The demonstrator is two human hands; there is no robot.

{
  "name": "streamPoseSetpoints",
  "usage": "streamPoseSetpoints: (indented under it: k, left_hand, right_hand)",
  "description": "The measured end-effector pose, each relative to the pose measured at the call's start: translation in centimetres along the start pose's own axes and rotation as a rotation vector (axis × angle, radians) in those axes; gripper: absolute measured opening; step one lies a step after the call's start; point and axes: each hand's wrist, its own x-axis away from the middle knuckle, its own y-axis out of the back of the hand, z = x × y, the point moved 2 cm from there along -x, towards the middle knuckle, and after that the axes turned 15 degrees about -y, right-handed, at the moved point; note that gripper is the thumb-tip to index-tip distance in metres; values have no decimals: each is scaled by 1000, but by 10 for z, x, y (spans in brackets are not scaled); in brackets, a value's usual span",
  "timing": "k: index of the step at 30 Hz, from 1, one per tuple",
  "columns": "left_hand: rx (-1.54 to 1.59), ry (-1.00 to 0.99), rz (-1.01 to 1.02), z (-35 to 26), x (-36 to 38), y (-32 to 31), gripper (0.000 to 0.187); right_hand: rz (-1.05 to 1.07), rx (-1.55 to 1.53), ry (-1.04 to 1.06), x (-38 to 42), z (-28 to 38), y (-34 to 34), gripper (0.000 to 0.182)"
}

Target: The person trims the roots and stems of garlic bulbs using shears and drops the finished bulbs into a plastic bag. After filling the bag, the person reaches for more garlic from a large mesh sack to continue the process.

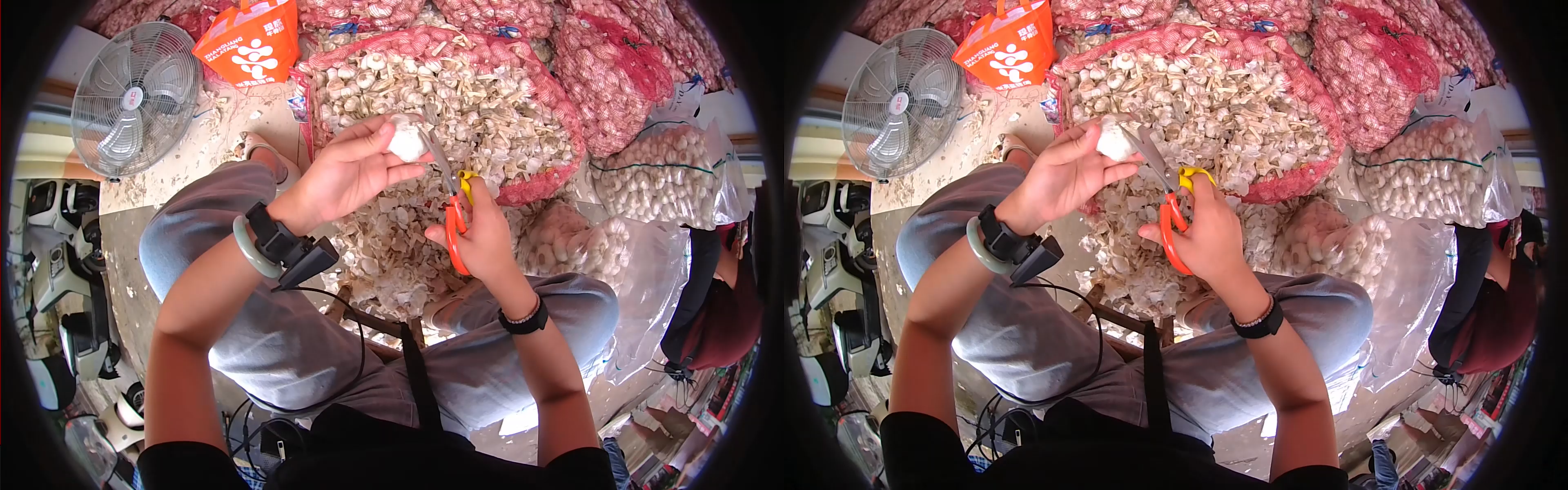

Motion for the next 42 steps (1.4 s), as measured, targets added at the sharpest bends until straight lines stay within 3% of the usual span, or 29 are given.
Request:
streamPoseSetpoints:
  k: [12,17,21,24,26,29,35,38,42]
  left_hand:
    - [-197,5,15,0,-2,-4,36]
    - [-254,-3,8,0,-2,-3,40]
    - [-261,-8,6,-1,-4,-3,41]
    - [-241,3,-16,-1,-5,-2,44]
    - [-227,16,-39,-1,-5,-1,46]
    - [-174,64,-73,0,-4,2,50]
    - [-61,97,49,0,-4,9,51]
    - [-111,47,-66,-1,-4,9,49]
    - [-214,-30,-148,-2,-4,6,40]
  right_hand:
    - [-29,-1,-31,1,0,5,78]
    - [20,-84,-122,1,4,6,50]
    - [-60,-44,-58,1,8,9,41]
    - [-71,-96,-84,0,4,9,43]
    - [30,-110,-161,-1,-3,8,65]
    - [-32,12,-84,-3,-10,3,73]
    - [-84,225,-28,-3,-1,7,82]
    - [-214,284,94,-1,0,7,81]
    - [-204,289,102,-1,0,6,82]
